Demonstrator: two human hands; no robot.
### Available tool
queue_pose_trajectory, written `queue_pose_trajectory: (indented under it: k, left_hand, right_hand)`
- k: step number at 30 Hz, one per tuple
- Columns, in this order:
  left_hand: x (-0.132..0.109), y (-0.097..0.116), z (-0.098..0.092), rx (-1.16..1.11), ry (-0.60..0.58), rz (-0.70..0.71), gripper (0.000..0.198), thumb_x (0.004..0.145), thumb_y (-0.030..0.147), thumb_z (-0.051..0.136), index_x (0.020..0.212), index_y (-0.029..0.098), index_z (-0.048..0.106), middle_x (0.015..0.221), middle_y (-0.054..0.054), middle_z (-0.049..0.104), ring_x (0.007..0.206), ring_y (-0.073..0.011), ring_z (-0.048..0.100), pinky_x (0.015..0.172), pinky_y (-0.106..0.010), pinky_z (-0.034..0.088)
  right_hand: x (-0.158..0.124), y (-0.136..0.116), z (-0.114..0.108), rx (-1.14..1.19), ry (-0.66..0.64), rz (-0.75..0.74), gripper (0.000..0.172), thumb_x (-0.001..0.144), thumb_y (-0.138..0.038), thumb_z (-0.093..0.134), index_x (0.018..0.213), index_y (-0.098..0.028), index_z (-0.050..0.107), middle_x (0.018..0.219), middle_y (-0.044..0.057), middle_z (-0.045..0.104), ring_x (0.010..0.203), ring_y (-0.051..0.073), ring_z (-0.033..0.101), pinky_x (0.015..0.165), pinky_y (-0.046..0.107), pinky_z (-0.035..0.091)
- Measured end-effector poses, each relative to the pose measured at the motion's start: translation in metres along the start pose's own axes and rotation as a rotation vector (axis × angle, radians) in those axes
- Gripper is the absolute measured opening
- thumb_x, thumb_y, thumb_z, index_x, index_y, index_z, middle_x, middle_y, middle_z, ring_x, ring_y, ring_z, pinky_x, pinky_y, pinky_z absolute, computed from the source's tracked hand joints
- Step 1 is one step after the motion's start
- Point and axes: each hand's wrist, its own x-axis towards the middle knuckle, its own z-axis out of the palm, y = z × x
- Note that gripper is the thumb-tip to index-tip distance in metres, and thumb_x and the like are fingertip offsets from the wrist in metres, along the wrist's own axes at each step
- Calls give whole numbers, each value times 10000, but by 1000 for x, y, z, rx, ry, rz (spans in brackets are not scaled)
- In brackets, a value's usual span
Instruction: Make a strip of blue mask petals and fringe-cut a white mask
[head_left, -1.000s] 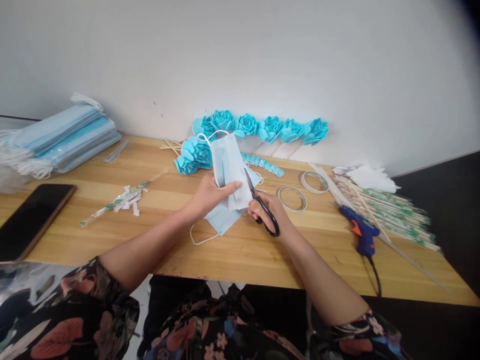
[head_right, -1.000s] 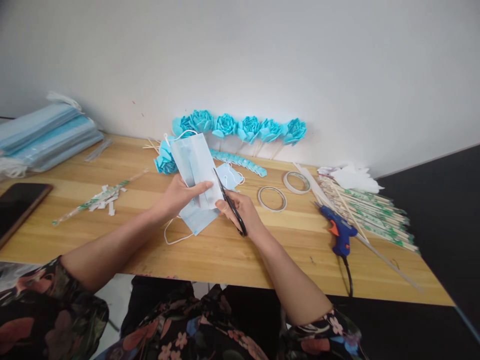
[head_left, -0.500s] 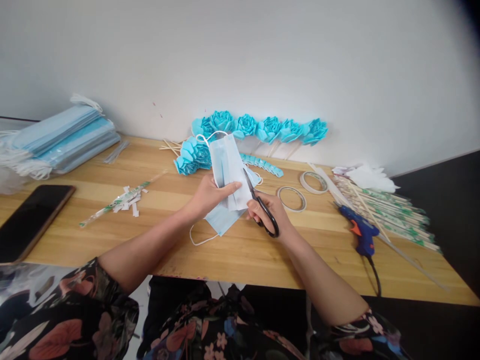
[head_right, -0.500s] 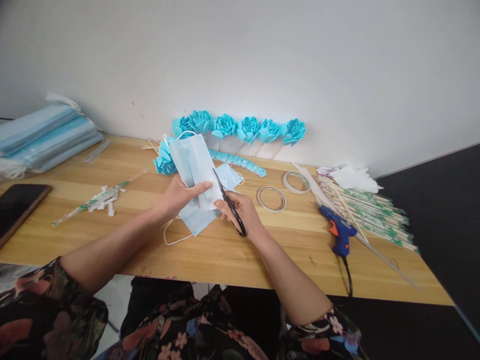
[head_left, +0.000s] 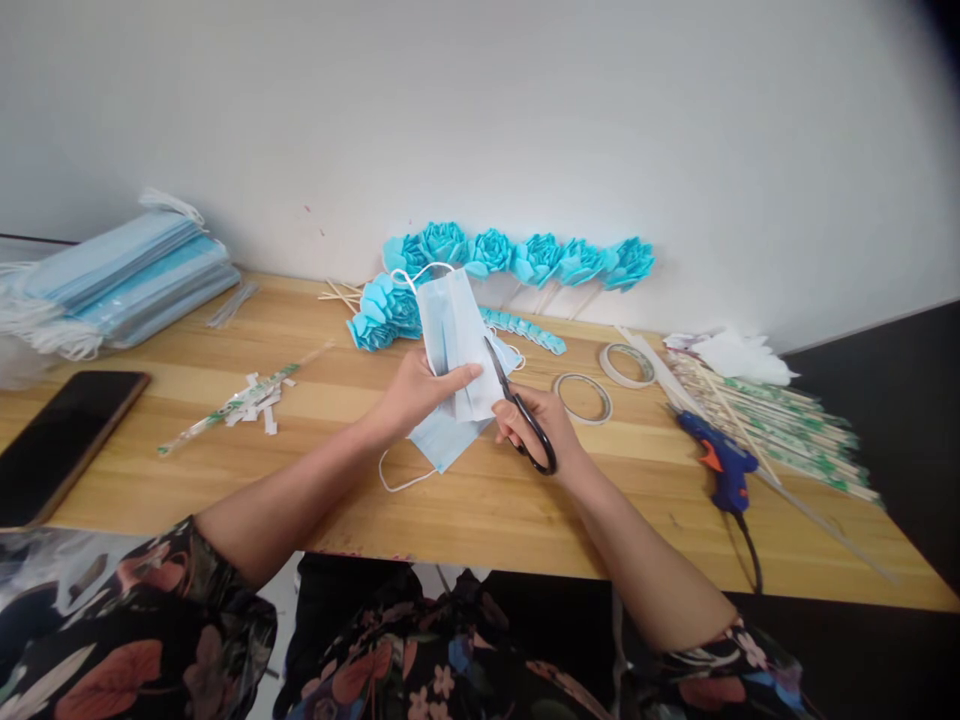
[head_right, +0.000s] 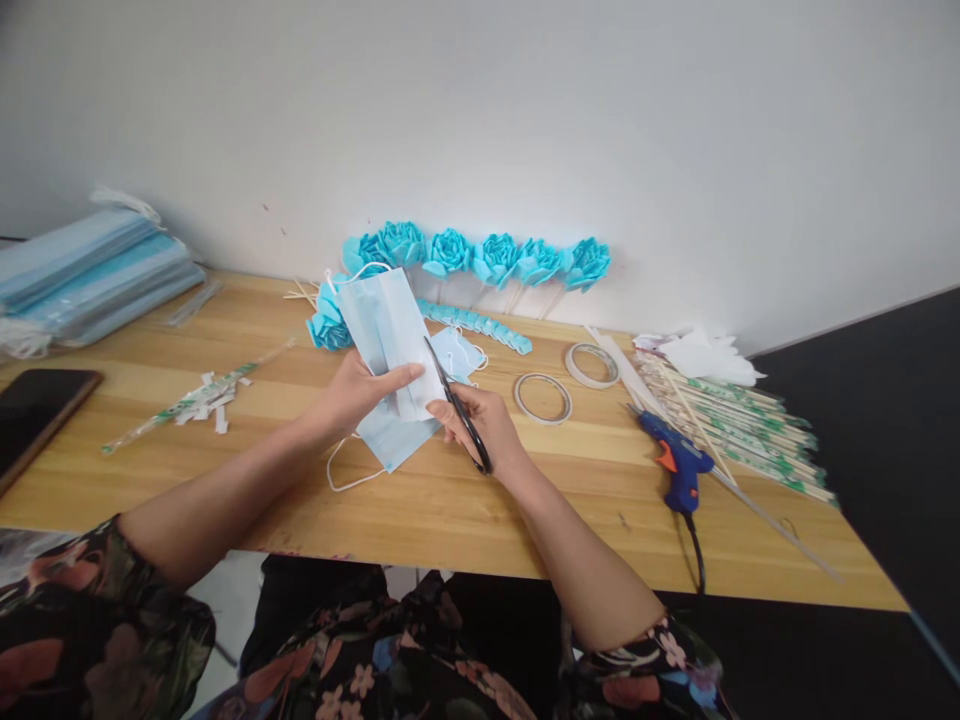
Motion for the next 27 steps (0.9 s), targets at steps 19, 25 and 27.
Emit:
queue_pose_trajectory:
  k: [19, 25, 27]
  left_hand:
    - [-1, 8, -3, -35, 0, -7, 468, 745, 491, 798, 1028, 128, 714, 1037, -124, 767, 960, -300, 722, 764, -370, 604]
    - [4, 14, -9, -160, 74, -15, 489, 717, 464, 830, 1064, 142, 707, 1104, -136, 752, 1054, -326, 702, 852, -408, 595]
    - [4, 15, -8, -152, 103, -42, 466, 672, 407, 862, 1017, 131, 712, 1075, -133, 755, 1020, -320, 706, 844, -418, 594]
  right_hand:
    - [1, 2, 1, -18, 17, 18, 418, 825, -558, 630, 620, -215, 508, 451, -45, 494, 396, 92, 447, 435, 239, 356]
    - [1, 9, 0, -65, 13, 5, 409, 828, -585, 632, 698, -204, 560, 511, -38, 509, 441, 109, 486, 464, 250, 380]
    - [1, 12, -1, -78, -5, 3, 443, 830, -628, 625, 732, -199, 578, 543, -34, 508, 469, 113, 495, 488, 255, 399]
